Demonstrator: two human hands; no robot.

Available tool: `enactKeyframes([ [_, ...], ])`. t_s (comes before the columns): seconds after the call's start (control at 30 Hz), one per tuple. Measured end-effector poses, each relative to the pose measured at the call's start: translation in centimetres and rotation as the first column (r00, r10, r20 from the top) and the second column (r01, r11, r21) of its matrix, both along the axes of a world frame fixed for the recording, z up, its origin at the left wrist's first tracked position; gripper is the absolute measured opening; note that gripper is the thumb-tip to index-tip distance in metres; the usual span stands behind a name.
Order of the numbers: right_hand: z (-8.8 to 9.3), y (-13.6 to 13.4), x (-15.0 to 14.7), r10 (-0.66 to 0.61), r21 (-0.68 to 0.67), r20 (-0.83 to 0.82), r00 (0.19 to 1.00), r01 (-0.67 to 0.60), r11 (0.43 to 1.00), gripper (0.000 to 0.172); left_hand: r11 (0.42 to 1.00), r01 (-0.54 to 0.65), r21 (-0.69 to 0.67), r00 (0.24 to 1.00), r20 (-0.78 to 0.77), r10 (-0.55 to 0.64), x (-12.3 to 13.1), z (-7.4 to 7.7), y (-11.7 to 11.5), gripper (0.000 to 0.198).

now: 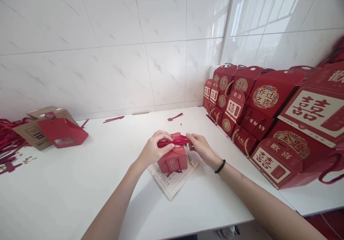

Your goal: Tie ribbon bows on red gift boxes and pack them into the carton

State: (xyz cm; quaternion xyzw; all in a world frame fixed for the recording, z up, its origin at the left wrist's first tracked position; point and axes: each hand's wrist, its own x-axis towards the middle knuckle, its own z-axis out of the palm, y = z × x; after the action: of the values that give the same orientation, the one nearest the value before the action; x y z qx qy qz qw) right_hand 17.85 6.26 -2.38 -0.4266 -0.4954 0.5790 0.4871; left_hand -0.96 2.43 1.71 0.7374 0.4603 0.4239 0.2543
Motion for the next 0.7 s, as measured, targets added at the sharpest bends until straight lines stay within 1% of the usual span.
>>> enactKeyframes([
  [0.03, 0.1, 0.0, 0.2, 0.001, 0.009, 0.005, 1.000, -0.001, 1.000, 0.052, 1.000, -0.008, 0.002, 1.000, 0.007, 0.008, -0.1, -0.1, 0.1, 0.012],
  [0.07, 0.3, 0.0, 0.4, 0.033, 0.012, 0.009, 0.999, -0.034, 0.999, 0.053, 1.000, -0.010, 0.003, 1.000, 0.011, 0.010, -0.1, -0.2, 0.1, 0.012],
  [0.13, 0.7, -0.2, 0.7, 0.151, 0.006, 0.037, 0.988, -0.151, 0.988, 0.055, 1.000, -0.003, 0.007, 1.000, 0.016, 0.003, -0.2, -0.3, 0.2, 0.012],
  [0.2, 1.2, -0.5, 0.9, 0.270, 0.015, 0.061, 0.961, -0.271, 0.962, 0.055, 1.000, 0.014, 0.011, 1.000, 0.017, -0.014, -0.3, -0.4, 0.2, 0.012],
  [0.3, 1.7, -0.9, 0.9, 0.373, 0.061, 0.016, 0.928, -0.373, 0.926, 0.048, 1.000, 0.005, 0.028, 1.000, 0.004, -0.005, -0.2, -0.3, 0.2, 0.014],
  [0.4, 1.9, -1.1, 0.9, 0.428, 0.086, -0.084, 0.900, -0.421, 0.903, 0.042, 0.999, -0.004, 0.041, 1.000, -0.017, 0.004, -0.2, -0.2, 0.1, 0.015],
  [0.47, 2.0, -1.2, 1.0, 0.465, 0.079, -0.116, 0.877, -0.459, 0.885, 0.042, 0.999, 0.012, 0.032, 1.000, -0.016, -0.012, -0.1, -0.2, 0.1, 0.016],
  [0.6, 2.3, -1.3, 1.3, 0.515, 0.067, -0.116, 0.849, -0.511, 0.857, 0.044, 1.000, 0.029, 0.011, 1.000, -0.011, -0.029, -0.1, -0.3, 0.0, 0.017],
  [0.7, 2.4, -1.4, 1.5, 0.537, 0.093, -0.082, 0.840, -0.530, 0.843, 0.035, 0.999, 0.034, 0.013, 0.999, -0.011, -0.034, -0.1, -0.3, 0.0, 0.018],
])
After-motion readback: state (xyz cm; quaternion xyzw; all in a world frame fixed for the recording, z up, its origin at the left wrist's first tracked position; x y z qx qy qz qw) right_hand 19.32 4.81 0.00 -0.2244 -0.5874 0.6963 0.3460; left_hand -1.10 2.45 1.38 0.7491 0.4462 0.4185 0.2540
